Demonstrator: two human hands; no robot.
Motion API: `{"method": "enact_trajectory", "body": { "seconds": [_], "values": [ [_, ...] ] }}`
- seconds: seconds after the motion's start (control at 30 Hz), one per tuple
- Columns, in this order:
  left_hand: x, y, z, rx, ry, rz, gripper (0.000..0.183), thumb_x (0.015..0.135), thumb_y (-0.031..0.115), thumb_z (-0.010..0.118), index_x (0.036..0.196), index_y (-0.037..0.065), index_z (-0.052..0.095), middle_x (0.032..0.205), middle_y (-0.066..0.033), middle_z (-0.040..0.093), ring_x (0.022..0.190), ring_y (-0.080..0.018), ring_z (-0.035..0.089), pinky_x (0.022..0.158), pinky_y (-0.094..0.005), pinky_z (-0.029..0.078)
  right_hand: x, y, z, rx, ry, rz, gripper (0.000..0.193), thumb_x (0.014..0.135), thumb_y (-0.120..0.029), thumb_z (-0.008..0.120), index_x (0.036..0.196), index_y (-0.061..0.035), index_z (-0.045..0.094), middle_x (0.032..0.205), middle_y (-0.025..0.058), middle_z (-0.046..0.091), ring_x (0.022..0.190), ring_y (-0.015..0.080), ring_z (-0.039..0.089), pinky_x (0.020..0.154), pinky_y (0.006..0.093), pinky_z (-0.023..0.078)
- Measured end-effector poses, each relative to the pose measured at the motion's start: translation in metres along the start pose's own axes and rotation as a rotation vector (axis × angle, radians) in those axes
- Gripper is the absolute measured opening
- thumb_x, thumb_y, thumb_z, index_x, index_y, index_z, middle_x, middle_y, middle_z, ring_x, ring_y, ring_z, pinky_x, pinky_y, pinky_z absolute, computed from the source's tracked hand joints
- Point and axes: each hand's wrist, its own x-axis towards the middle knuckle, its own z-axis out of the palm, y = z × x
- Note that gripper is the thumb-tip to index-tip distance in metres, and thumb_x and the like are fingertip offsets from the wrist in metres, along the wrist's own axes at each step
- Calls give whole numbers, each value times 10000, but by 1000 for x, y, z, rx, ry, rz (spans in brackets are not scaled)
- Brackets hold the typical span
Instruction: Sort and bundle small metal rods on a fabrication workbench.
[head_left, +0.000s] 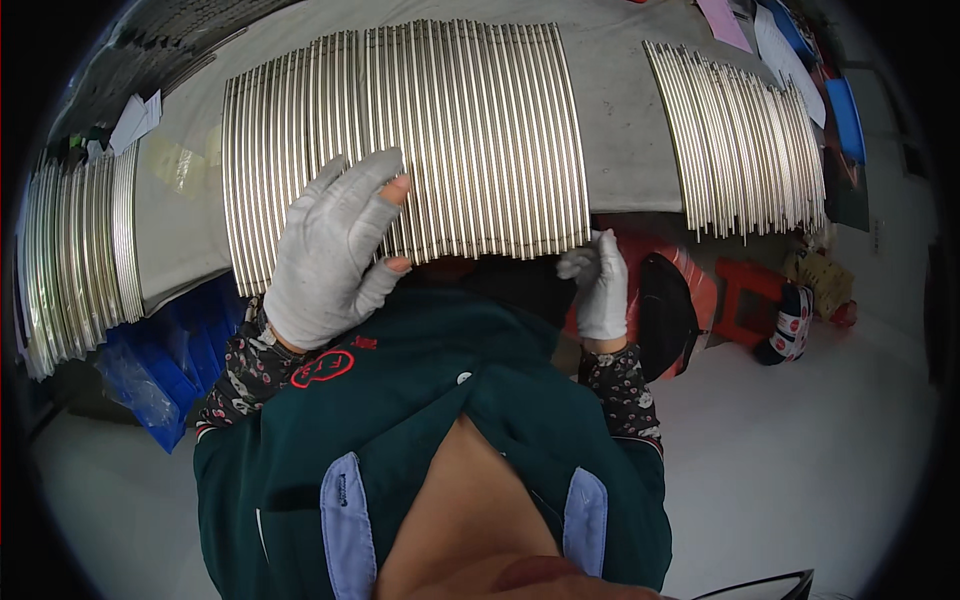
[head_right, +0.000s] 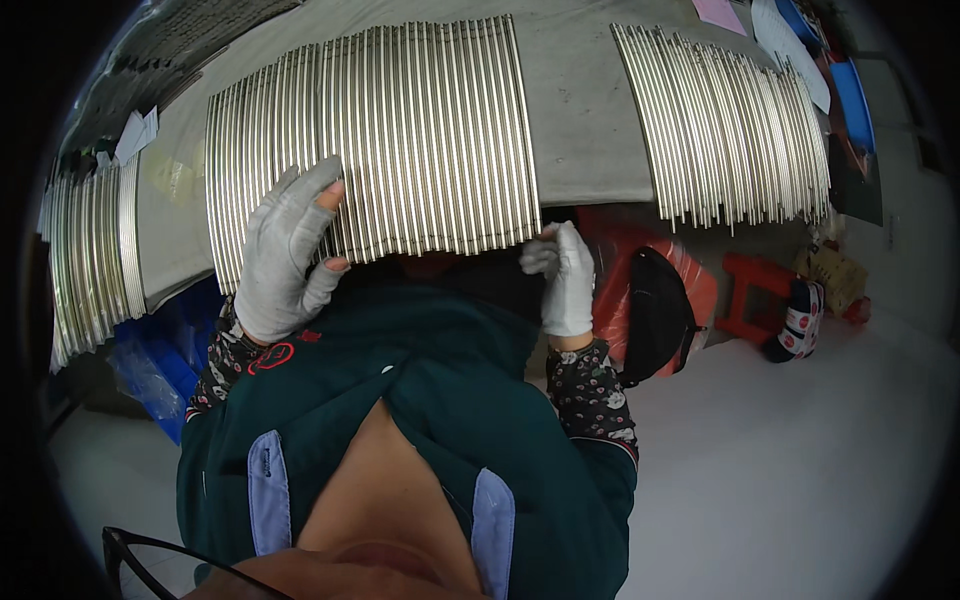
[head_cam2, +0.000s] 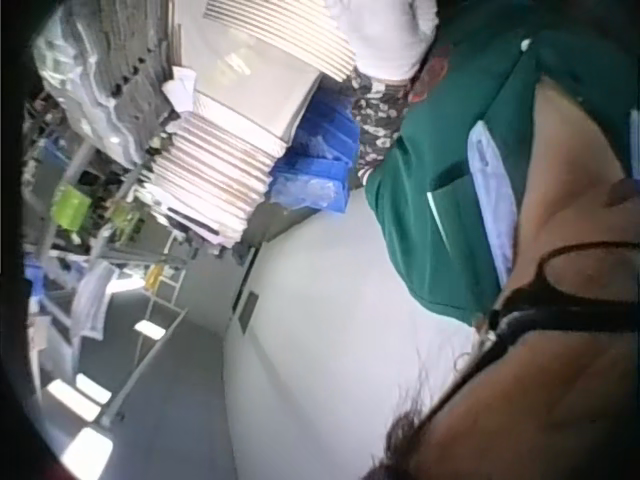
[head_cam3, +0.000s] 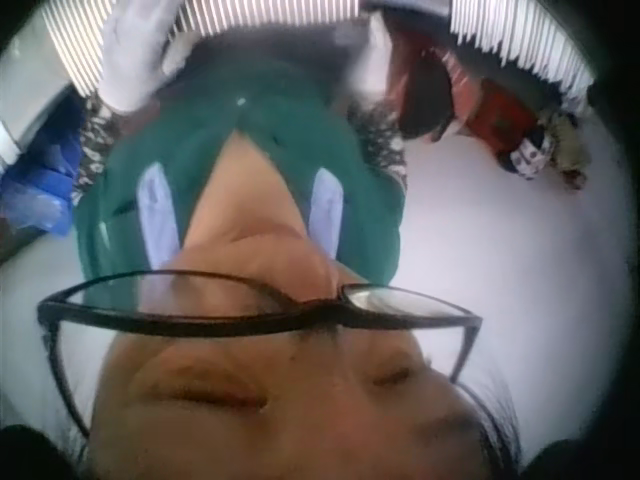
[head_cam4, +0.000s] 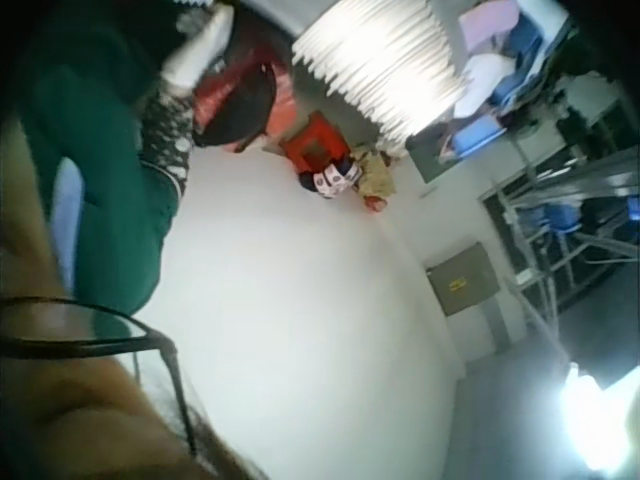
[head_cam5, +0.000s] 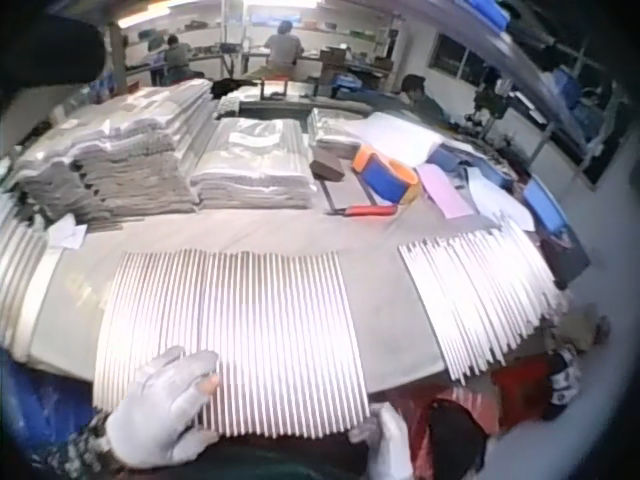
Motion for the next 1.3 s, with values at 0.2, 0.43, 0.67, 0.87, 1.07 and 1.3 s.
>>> {"method": "enact_trajectory", "body": {
  "seconds": [0.2,0.43,0.67,0.87,1.07,1.3],
  "values": [
    [-11,12,-3,41,-9,-56,618,920,363,549,1418,34,391,1321,-231,519,1115,-373,566,990,-523,411,36,16,10,762,-245,10,809,854,-522,656,1427,-43,343,1463,124,396,1344,311,387,1117,499,337],
    [-14,16,-7,60,-33,-91,599,905,327,568,1399,24,417,1340,-193,512,1148,-350,548,1010,-500,398,19,-3,1,343,127,-168,562,959,-317,599,1397,-27,399,1187,138,593,1032,228,625,903,327,535],
    [-12,10,-11,92,-76,-124,586,864,305,607,1339,-4,458,1315,-193,518,1164,-365,530,1009,-491,393,-11,-10,-4,-873,284,-586,380,1056,-228,366,1344,14,425,1190,122,566,1048,189,594,927,307,529],
    [-13,3,-38,101,-54,-80,608,742,224,685,1261,-22,486,1273,-207,525,1166,-357,530,1014,-482,392,-18,-17,12,-262,245,-422,403,992,-213,521,1323,8,459,1106,163,615,967,236,643,842,333,551],
    [-20,-20,-70,66,-155,-95,629,931,396,523,1426,37,374,1348,-228,483,1202,-404,507,1040,-509,368,-12,-21,27,446,312,-47,432,991,-267,524,1328,-5,456,1272,137,549,1143,258,561,1019,394,465],
    [9,-42,-82,267,-599,-60,804,812,541,567,1429,64,369,1492,-206,312,1391,-403,293,1139,-559,177,-3,-8,-3,241,650,-101,296,871,-54,571,1160,-64,508,1066,113,582,918,227,607,797,356,519]
  ]
}}
